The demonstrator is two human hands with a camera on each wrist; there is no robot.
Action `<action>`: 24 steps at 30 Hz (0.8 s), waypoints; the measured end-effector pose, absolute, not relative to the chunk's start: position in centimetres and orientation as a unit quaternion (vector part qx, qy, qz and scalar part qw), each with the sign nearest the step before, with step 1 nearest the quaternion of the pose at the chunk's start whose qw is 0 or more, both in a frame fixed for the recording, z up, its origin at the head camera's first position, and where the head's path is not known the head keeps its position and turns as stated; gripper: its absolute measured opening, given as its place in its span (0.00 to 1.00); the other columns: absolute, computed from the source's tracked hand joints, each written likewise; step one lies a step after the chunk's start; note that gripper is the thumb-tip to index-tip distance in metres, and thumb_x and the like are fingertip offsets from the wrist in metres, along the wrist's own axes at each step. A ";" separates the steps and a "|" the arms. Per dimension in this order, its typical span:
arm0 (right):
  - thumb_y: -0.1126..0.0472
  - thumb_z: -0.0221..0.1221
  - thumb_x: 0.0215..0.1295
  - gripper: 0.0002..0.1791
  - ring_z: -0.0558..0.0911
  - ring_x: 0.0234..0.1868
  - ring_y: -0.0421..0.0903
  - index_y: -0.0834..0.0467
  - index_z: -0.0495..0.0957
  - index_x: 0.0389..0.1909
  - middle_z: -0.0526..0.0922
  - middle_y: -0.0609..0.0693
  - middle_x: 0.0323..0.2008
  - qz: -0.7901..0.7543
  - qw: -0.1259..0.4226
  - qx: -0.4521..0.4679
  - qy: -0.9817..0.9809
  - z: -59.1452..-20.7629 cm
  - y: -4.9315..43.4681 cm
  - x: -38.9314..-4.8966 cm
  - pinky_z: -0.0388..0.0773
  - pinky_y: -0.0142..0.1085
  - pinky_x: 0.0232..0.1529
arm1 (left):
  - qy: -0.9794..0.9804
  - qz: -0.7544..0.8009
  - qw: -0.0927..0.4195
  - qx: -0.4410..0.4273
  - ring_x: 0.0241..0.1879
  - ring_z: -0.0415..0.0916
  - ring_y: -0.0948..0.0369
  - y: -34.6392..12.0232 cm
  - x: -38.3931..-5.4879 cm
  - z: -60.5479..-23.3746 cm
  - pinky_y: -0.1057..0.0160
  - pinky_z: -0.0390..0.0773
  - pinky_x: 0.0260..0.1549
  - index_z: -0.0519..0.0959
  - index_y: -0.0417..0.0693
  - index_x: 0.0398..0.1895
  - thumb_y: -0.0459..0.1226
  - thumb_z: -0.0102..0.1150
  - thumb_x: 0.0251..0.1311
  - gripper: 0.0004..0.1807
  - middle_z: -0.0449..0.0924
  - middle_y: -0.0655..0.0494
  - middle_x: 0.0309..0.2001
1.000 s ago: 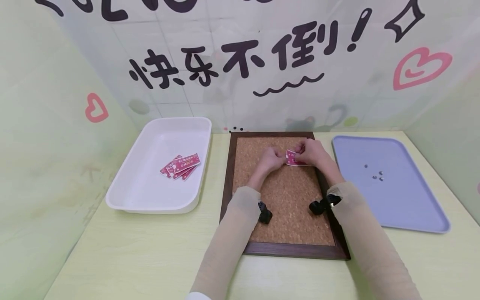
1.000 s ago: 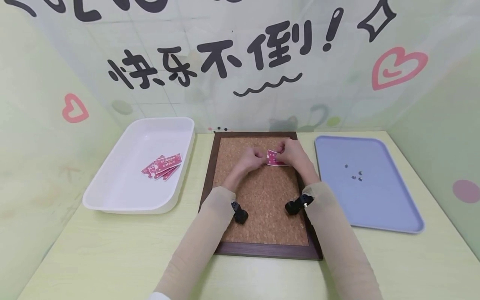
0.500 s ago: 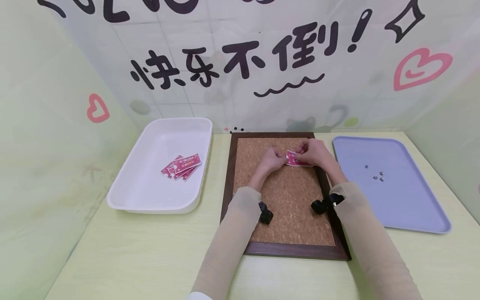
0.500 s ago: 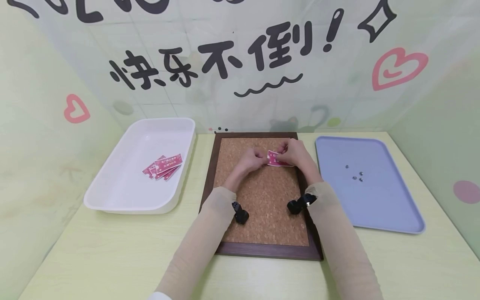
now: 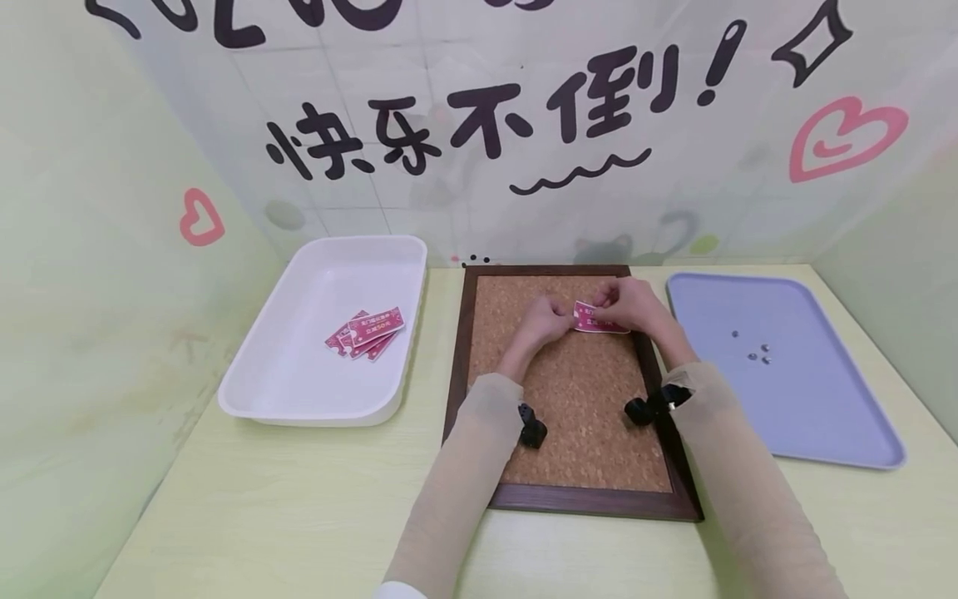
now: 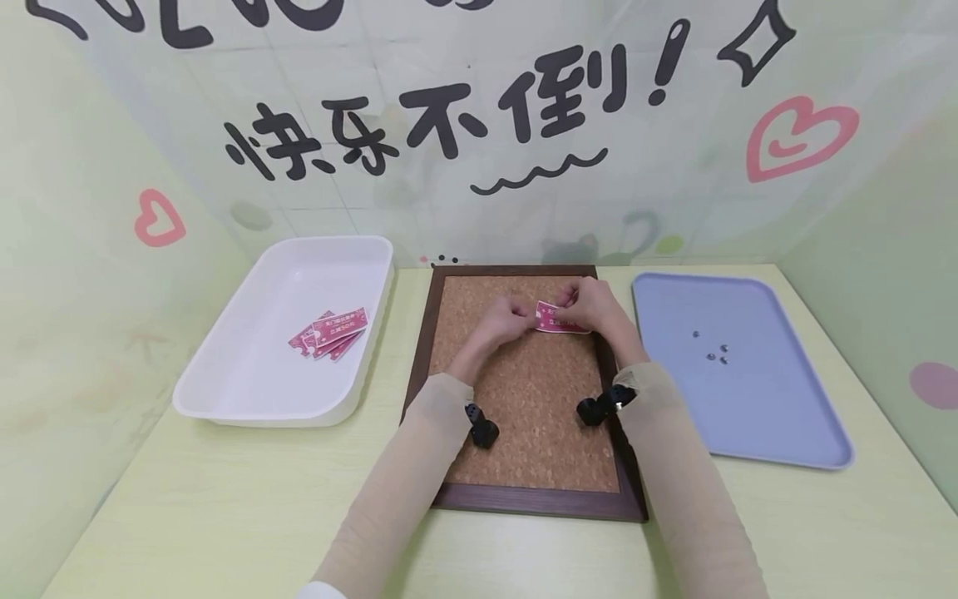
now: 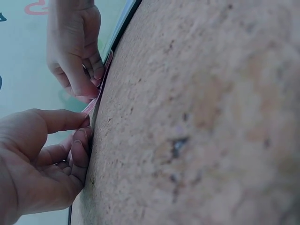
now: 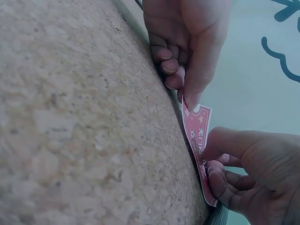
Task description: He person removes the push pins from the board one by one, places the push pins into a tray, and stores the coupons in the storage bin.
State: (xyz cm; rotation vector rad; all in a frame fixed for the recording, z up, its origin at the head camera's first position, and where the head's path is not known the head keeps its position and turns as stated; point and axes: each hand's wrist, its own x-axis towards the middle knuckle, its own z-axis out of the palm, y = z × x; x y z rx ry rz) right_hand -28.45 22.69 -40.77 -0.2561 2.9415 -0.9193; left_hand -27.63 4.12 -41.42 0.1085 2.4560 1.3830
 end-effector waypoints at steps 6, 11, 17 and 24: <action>0.60 0.70 0.58 0.11 0.77 0.30 0.48 0.63 0.80 0.33 0.84 0.54 0.29 -0.297 0.027 -0.082 0.951 -40.9 22.9 -28.4 0.71 0.35 0.28 | 0.855 0.490 0.163 0.038 0.16 0.61 0.65 4.1 -27.6 -41.5 0.67 0.61 0.17 0.70 0.49 0.14 0.36 0.64 0.67 0.22 0.64 0.59 0.15; 0.59 0.70 0.59 0.11 0.76 0.28 0.46 0.62 0.80 0.33 0.83 0.54 0.29 -0.306 0.027 -0.084 0.948 -40.9 22.9 -28.4 0.71 0.35 0.27 | 0.855 0.488 0.174 0.030 0.16 0.61 0.64 4.1 -27.8 -41.6 0.67 0.61 0.17 0.70 0.50 0.13 0.38 0.64 0.68 0.23 0.64 0.59 0.14; 0.58 0.70 0.59 0.12 0.75 0.27 0.46 0.62 0.80 0.33 0.82 0.54 0.29 -0.313 0.025 -0.087 0.945 -40.9 23.1 -28.4 0.71 0.36 0.26 | 0.856 0.487 0.173 0.034 0.15 0.61 0.64 4.1 -27.8 -41.5 0.67 0.61 0.17 0.70 0.50 0.12 0.38 0.63 0.69 0.24 0.64 0.60 0.13; 0.59 0.71 0.58 0.12 0.76 0.29 0.45 0.63 0.81 0.33 0.83 0.53 0.30 -0.317 0.021 -0.092 0.944 -41.0 23.3 -28.4 0.72 0.34 0.28 | 0.857 0.486 0.168 0.034 0.16 0.61 0.64 4.1 -27.6 -41.6 0.67 0.61 0.17 0.70 0.50 0.13 0.38 0.62 0.69 0.24 0.64 0.59 0.13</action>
